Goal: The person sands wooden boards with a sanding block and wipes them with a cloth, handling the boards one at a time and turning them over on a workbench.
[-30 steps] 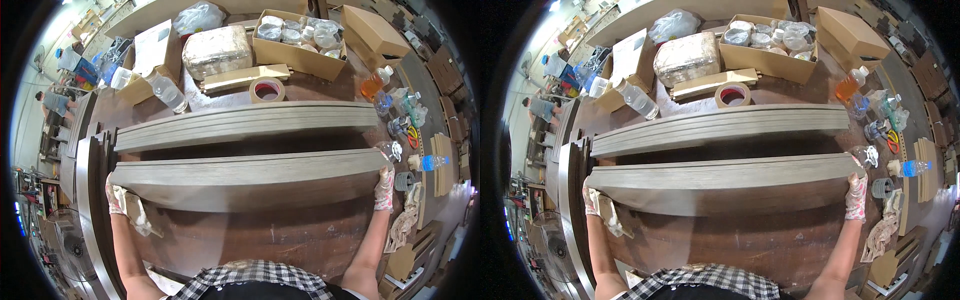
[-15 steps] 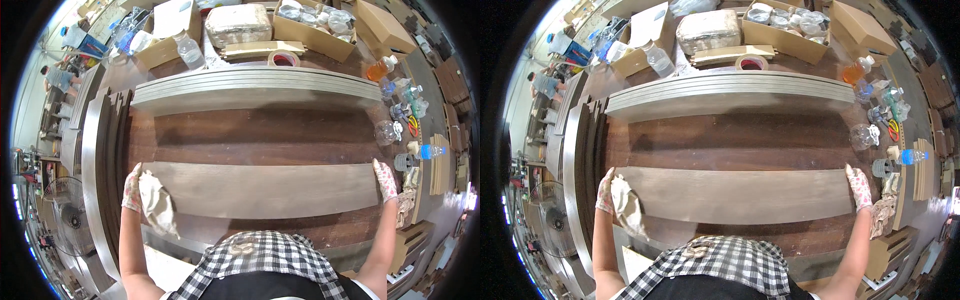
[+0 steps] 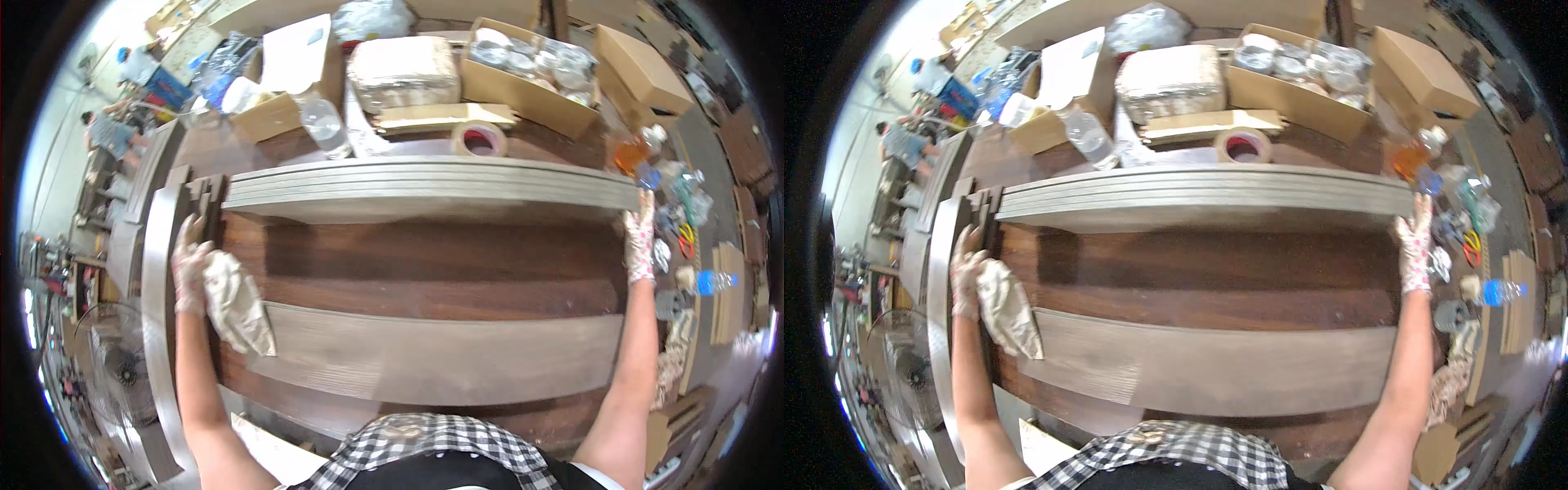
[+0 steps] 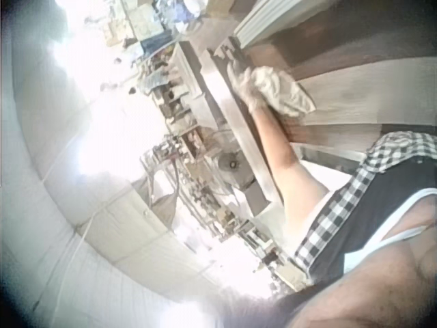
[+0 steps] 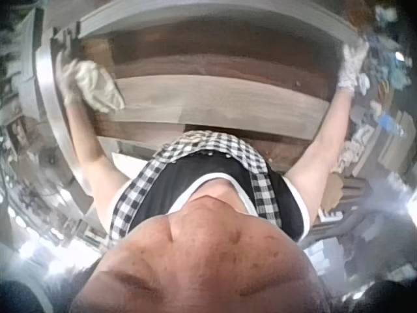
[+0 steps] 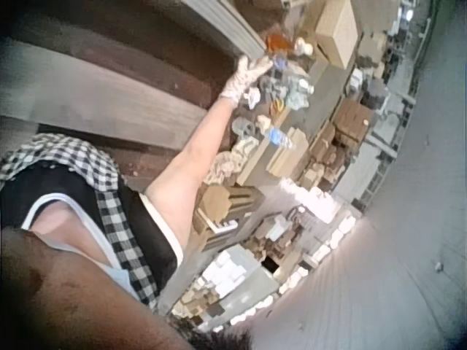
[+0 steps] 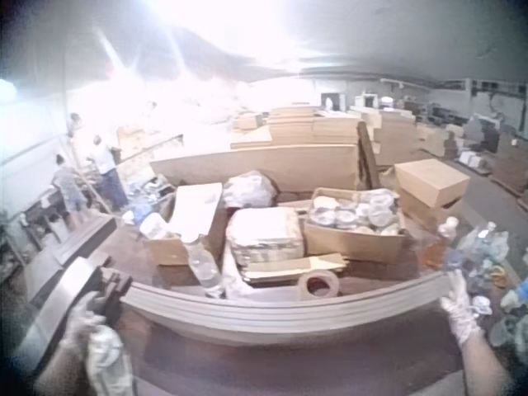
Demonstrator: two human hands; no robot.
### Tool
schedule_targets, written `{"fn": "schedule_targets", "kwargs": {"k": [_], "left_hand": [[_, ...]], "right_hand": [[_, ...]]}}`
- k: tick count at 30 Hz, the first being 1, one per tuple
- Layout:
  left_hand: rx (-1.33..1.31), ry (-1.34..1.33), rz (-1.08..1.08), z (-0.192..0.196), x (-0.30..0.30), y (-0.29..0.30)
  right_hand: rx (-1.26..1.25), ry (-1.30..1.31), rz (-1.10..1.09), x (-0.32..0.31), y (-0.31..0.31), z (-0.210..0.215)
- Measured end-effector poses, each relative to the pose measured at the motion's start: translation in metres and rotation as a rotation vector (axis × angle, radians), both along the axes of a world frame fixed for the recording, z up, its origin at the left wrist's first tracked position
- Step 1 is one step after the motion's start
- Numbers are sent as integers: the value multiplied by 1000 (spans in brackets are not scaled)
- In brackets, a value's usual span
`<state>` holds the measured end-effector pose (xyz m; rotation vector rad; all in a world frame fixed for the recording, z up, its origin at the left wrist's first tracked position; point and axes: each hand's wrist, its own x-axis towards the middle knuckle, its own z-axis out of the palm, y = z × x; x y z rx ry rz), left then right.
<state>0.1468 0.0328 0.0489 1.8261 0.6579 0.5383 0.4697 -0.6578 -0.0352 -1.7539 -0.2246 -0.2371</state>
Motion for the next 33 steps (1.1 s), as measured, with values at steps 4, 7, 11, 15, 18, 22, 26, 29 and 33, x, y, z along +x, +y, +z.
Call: {"fn": "schedule_targets", "kwargs": {"k": [4, 7, 11, 15, 18, 22, 26, 29, 33], "left_hand": [[-224, -334, -104, -69, 55, 42], [-187, -201, 166, -76, 76, 32], [-531, -444, -83, -110, 105, 46], [825, -61, 19, -171, 64, 170], [322, -145, 83, -177, 75, 172], [815, 102, 81, -143, 76, 130], [812, -8, 113, -49, -14, 217], [197, 105, 93, -12, 1, 84], [-341, -186, 44, 22, -31, 46]], "right_hand": [[459, 236, 118, 52, -70, -69], [797, 461, -17, 47, -29, -64], [736, 355, -265, 49, -10, -45], [810, 379, -195, 80, -23, -95], [740, 333, -365, 58, -17, -72], [488, 347, -433, 5, -12, 17], [162, 173, -598, -28, 1, 50], [269, 249, -623, -81, -34, 103], [215, 380, -470, -106, -77, 90]]}}
